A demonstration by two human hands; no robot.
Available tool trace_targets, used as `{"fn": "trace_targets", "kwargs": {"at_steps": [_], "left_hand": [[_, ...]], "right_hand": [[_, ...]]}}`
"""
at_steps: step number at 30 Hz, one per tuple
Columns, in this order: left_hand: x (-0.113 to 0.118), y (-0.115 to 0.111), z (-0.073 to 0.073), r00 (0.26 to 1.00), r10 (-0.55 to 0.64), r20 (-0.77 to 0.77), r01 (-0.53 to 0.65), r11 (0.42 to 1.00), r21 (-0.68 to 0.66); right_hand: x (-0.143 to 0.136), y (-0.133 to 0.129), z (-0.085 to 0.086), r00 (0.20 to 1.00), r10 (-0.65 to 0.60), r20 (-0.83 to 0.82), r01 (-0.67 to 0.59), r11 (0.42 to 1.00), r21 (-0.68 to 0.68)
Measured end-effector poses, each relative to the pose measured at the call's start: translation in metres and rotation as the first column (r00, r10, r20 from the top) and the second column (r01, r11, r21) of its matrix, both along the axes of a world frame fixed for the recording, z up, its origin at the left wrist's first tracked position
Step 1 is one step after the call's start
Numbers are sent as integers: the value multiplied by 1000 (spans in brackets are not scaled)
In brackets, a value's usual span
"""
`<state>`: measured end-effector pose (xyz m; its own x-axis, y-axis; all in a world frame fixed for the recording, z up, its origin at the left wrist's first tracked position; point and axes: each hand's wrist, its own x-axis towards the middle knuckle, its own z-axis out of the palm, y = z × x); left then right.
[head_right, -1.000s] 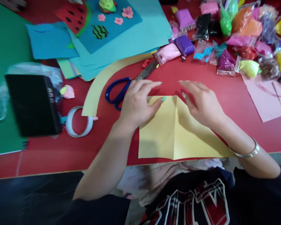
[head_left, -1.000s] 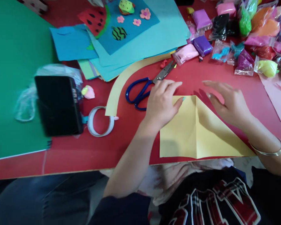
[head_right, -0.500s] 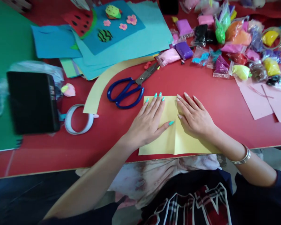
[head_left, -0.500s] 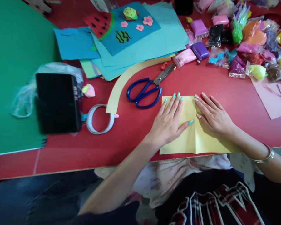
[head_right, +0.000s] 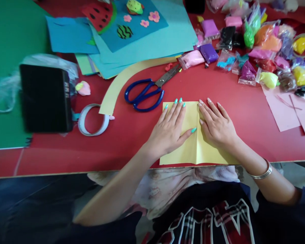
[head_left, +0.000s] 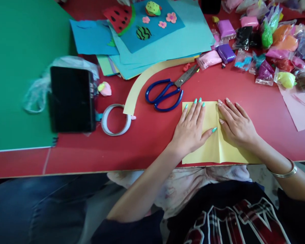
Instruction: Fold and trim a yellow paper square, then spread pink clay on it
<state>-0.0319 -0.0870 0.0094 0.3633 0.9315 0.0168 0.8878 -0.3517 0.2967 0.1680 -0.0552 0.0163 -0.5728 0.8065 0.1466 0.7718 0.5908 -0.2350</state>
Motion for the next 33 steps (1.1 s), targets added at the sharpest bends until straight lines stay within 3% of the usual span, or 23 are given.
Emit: {"fn": "trace_targets", "kwargs": {"at_steps": [25,33], "left_hand": [[10,-6,3,998,67,-11,-67,997,-37],[3,3,14,998,55,-43,-55,998,6]], "right_hand": [[-2,-3,-1,1000,-13,10,12,999,33],[11,21,4,992,113,64,-112,994,-9]]}}
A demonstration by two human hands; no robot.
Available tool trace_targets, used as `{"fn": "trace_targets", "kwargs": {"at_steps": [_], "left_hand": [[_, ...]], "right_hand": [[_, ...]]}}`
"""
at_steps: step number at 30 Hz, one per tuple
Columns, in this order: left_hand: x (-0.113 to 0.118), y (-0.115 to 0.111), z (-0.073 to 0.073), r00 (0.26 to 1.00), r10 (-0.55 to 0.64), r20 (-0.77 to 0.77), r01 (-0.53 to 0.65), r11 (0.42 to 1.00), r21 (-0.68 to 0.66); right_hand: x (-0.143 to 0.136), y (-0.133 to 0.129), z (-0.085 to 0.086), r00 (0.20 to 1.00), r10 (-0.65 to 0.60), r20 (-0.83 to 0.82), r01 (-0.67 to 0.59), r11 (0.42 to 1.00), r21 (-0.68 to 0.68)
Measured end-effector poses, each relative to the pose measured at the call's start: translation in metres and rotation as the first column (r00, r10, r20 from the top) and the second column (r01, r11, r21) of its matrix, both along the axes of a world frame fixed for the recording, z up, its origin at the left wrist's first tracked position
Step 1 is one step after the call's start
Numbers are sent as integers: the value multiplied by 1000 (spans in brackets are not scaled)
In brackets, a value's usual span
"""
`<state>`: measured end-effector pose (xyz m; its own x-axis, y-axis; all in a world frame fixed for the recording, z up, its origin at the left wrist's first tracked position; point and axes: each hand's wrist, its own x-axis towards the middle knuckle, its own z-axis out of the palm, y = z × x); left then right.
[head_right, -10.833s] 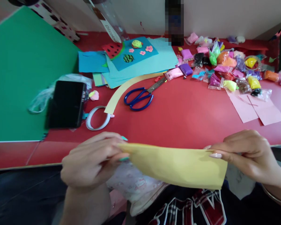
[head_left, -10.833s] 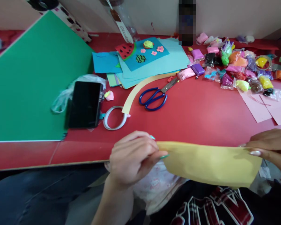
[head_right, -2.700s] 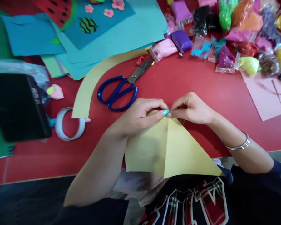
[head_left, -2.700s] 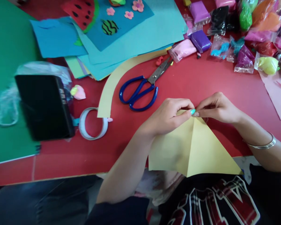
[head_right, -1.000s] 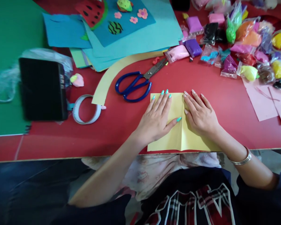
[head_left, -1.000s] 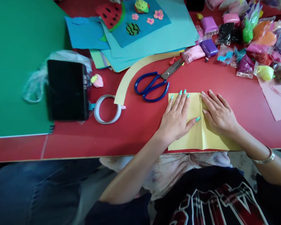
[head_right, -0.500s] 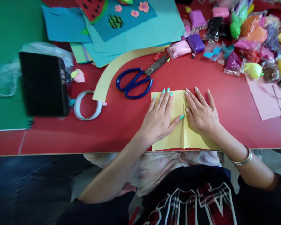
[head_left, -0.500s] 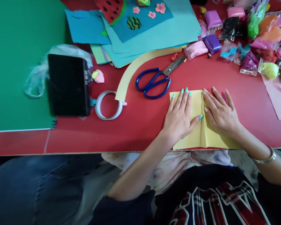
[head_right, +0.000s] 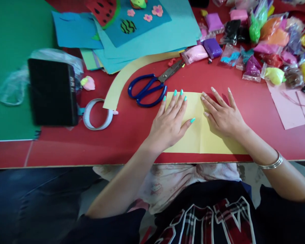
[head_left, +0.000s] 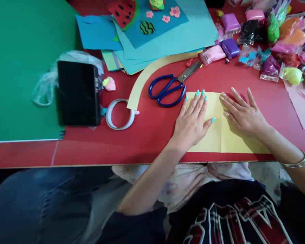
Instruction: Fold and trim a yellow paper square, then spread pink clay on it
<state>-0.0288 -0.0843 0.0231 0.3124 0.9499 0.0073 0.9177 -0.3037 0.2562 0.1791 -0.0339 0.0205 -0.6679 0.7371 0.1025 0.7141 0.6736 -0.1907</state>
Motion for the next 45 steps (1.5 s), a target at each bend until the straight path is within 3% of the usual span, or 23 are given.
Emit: {"fn": "trace_targets", "kwargs": {"at_steps": [4,8,16,25,30,33,45], "left_hand": [[1,1,-5,1000,4,9,-4,999,-49],[3,-4,-13,999,39,31,-39,999,-6],[1,-8,-17,999,36,29,-37,999,10],[4,-2,-17,997,69,36,-71,997,37],[8,-7,-18,996,26,87,-36,993,113],[9,-11,-19,994,-52,101,41,993,107],[12,-18,-23,996,-22,86,17,998,62]], "right_hand": [[1,3,-1,999,-38,17,38,999,-1],[-4,-4,-4,994,-107,-6,108,993,40],[-4,-4,-6,995,-85,-44,88,995,56],[-2,-2,17,992,-13,-129,24,996,84],[-7,-5,1,996,-27,-87,23,999,-46],[-8,-6,-8,994,-67,-86,65,997,-35],[-10,-13,-6,988,-137,-75,139,990,19]]}}
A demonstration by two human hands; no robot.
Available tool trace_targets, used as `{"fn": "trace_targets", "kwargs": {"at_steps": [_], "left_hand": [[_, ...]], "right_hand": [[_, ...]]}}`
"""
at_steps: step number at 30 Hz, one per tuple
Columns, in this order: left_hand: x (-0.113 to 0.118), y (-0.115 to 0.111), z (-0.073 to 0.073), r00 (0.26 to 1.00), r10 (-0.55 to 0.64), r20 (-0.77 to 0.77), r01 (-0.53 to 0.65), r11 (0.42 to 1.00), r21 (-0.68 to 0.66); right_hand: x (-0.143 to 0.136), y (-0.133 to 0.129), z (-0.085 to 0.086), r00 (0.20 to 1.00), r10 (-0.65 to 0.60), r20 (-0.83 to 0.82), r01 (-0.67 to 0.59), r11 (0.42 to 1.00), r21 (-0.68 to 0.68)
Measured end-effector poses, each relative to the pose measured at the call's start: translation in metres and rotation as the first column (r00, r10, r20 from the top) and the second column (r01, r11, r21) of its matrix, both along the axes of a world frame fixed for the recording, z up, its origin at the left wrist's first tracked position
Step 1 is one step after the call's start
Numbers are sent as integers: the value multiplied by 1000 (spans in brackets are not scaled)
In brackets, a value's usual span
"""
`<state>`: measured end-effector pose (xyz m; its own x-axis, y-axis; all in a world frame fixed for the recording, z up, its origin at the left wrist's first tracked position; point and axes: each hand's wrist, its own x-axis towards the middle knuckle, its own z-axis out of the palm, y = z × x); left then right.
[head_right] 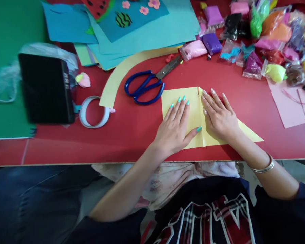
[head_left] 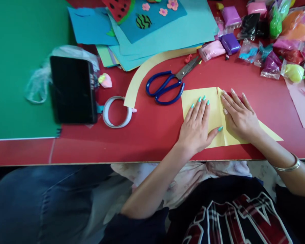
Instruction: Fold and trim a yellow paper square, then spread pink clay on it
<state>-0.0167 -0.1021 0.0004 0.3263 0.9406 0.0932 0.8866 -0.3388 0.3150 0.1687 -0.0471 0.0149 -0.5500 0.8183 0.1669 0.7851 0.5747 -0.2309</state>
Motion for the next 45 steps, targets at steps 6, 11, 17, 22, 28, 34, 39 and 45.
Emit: {"fn": "trace_targets", "kwargs": {"at_steps": [6,11,17,22,28,34,39,45], "left_hand": [[-1,-1,0,1000,1,-3,-1,1000,-1],[-3,-3,6,1000,-15,7,15,999,50],[2,-12,5,1000,-14,-14,15,1000,24],[2,-12,3,999,-28,-21,28,1000,-3],[2,-13,3,999,-20,-29,20,1000,13],[1,-12,2,999,-32,-16,32,999,21],[1,-16,6,1000,-20,2,20,995,98],[7,-37,7,999,-10,-46,14,996,84]], "right_hand": [[2,-2,-2,1000,11,6,-11,1000,-11],[2,5,5,999,31,-25,-30,999,29],[4,5,13,995,104,-11,-104,995,-3],[8,-5,4,996,89,18,-87,993,-83],[8,-11,0,1000,21,23,-21,1000,-13],[6,-15,-1,1000,-21,21,21,1000,16],[9,-16,7,1000,5,-31,-3,996,86],[9,-32,5,1000,-2,5,2,1000,31]]}}
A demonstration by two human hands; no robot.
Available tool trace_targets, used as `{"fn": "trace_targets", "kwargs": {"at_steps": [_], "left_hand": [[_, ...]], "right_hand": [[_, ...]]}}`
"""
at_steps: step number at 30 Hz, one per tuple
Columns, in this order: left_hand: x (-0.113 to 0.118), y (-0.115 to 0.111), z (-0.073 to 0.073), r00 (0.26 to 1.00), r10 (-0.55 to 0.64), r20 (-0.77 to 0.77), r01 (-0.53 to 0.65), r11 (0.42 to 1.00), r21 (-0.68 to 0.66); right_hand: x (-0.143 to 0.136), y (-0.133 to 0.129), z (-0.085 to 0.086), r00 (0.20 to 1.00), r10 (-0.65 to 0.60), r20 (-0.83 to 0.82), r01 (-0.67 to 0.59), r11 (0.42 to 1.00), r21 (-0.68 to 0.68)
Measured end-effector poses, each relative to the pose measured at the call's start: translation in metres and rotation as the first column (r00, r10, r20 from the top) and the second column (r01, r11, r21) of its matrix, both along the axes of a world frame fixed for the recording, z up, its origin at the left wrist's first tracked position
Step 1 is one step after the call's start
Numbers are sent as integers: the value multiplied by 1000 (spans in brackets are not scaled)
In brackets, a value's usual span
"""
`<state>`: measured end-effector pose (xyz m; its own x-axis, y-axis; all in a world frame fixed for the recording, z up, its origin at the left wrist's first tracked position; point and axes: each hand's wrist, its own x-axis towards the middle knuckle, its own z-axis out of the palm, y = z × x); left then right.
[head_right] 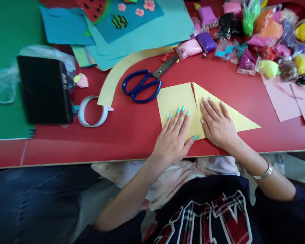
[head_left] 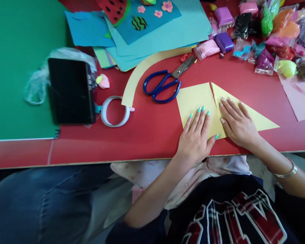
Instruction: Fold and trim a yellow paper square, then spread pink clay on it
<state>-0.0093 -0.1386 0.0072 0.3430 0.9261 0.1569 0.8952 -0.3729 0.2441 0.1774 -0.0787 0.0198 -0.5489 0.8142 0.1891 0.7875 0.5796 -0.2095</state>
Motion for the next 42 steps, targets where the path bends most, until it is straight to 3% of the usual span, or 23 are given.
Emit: {"fn": "trace_targets", "kwargs": {"at_steps": [5,16,20,23,25,29,31,33,35,38,40,42], "left_hand": [[0,-2,0,1000,0,-21,-1,997,-71],[-3,-1,-5,1000,18,18,-17,998,-53],[-6,-6,-2,996,-92,-14,92,996,1],[-10,-28,9,971,-237,-32,237,971,3],[-13,-52,18,951,-305,-51,306,952,9],[-17,-99,23,935,-352,46,349,935,63],[-17,-110,20,953,-296,65,300,952,-55],[-16,-108,19,955,-279,97,292,939,-180],[-14,-96,22,926,-313,211,349,923,-162],[-7,-68,33,891,-309,333,292,951,101],[3,-51,37,914,-285,289,214,943,255],[15,-37,34,926,-305,222,226,920,320]], "right_hand": [[-2,-3,-5,998,-41,42,43,998,-43],[19,-3,-9,992,-129,9,129,991,-22],[26,-4,-4,999,-16,-39,13,998,-59],[36,-12,4,989,103,-106,-110,992,-63],[45,-19,8,994,89,-68,-92,994,-53],[61,-31,8,997,34,75,-28,996,-83],[64,-33,5,995,47,86,-38,994,-105],[63,-34,2,996,51,79,-42,993,-110],[59,-35,-1,997,31,71,-23,994,-105],[52,-39,2,1000,-13,12,14,994,-108],[48,-42,12,995,-72,-63,63,990,-129],[44,-42,26,978,-178,-107,156,969,-190]]}}
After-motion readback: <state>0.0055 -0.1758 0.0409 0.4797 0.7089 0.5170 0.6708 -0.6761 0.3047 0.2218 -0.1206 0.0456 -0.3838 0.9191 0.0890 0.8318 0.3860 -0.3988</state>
